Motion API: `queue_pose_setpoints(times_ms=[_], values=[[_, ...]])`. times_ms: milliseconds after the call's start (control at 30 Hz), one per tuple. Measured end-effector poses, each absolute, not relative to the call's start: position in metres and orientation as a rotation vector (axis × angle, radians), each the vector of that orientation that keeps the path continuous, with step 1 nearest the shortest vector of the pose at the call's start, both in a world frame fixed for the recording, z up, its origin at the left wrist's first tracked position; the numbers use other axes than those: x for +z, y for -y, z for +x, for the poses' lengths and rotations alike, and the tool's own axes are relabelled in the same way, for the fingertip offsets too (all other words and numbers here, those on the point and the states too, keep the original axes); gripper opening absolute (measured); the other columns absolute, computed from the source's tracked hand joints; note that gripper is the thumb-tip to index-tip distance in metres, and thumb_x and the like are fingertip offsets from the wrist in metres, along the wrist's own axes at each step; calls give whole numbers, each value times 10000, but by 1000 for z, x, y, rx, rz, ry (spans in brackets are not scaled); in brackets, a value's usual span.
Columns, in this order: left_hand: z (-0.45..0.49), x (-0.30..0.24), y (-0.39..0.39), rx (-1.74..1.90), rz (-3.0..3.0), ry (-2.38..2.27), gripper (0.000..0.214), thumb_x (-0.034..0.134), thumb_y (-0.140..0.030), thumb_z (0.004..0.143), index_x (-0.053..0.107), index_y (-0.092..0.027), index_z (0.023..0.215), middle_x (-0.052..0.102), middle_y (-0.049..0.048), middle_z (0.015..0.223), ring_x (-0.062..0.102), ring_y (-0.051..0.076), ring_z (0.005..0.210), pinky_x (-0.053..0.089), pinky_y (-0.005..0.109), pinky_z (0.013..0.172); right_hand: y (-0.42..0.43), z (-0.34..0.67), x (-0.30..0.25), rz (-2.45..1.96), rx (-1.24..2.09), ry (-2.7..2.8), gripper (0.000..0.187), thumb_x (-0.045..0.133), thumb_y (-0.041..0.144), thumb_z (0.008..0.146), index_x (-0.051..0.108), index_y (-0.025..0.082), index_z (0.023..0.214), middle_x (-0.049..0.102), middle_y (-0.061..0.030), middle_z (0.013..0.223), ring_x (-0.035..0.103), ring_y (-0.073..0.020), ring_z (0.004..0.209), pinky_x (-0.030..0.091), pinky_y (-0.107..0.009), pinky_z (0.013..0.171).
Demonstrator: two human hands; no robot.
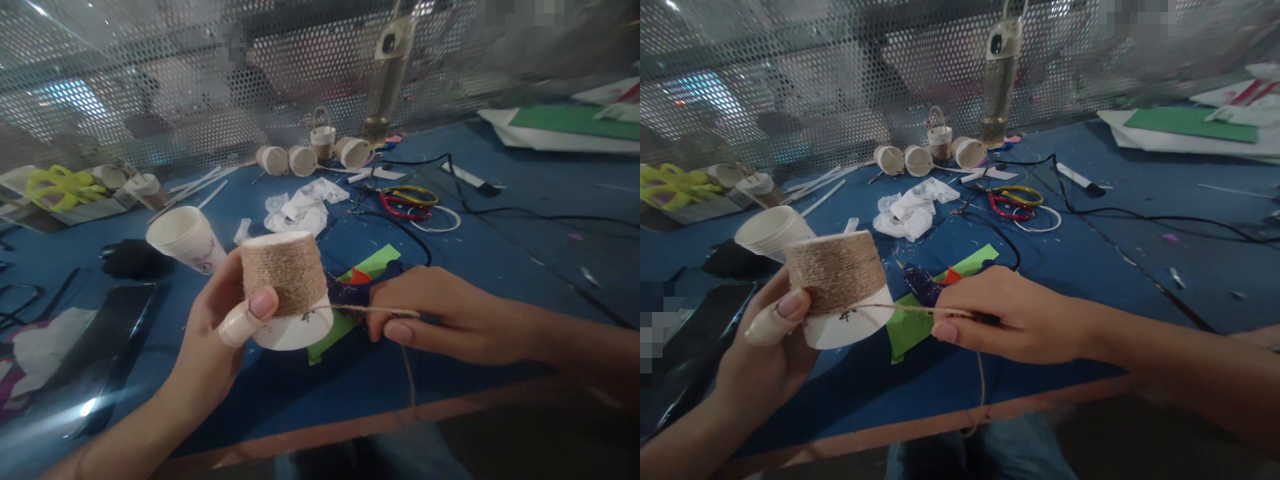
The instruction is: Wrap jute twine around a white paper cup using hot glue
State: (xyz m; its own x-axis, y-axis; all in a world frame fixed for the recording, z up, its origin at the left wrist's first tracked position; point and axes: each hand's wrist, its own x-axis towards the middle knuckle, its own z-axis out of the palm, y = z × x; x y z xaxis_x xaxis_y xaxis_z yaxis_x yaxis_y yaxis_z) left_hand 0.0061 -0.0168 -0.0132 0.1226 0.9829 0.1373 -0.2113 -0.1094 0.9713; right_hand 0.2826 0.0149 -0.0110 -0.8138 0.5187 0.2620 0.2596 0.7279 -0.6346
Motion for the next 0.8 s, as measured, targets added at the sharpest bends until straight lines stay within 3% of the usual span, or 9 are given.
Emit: queue_pose_setpoints(times_ms=[267, 500, 667, 800], values=[[5, -12, 18, 1259, 1267, -921, 389, 718, -460, 928, 802, -284, 1264, 804, 65, 1228, 738, 336, 1149, 632, 387, 921, -14, 281, -10, -548, 793, 2493, 340, 448, 341, 1159, 694, 190, 979, 737, -8, 859, 678, -116, 764, 476, -221, 716], [7, -13, 16, 1253, 1315, -859, 375, 795, -469, 871, 819, -292, 1201, 783, 45, 1089, 720, 290, 1029, 620, 330, 825, -14, 281, -12, -462, 833, 2527, 383, 456, 367, 1165, 716, 174, 960, 744, -15, 834, 684, -112, 744, 482, -221, 700], [3, -18, 14, 1215, 1311, -864, 456, 824, -522, 871, 797, -291, 1263, 764, 49, 1137, 693, 277, 1071, 610, 329, 863, -14, 281, -11, -372, 943, 2488, 497, 331, 387, 1193, 739, 155, 1030, 775, -31, 865, 704, -109, 782, 510, -211, 741], [3, -19, 13, 1225, 1289, -854, 469, 857, -518, 841, 804, -288, 1246, 766, 55, 1154, 699, 283, 1096, 614, 328, 874, -13, 280, -18, -304, 979, 2476, 284, 544, 325, 1129, 735, 170, 987, 745, 5, 752, 642, -99, 628, 460, -217, 613]])
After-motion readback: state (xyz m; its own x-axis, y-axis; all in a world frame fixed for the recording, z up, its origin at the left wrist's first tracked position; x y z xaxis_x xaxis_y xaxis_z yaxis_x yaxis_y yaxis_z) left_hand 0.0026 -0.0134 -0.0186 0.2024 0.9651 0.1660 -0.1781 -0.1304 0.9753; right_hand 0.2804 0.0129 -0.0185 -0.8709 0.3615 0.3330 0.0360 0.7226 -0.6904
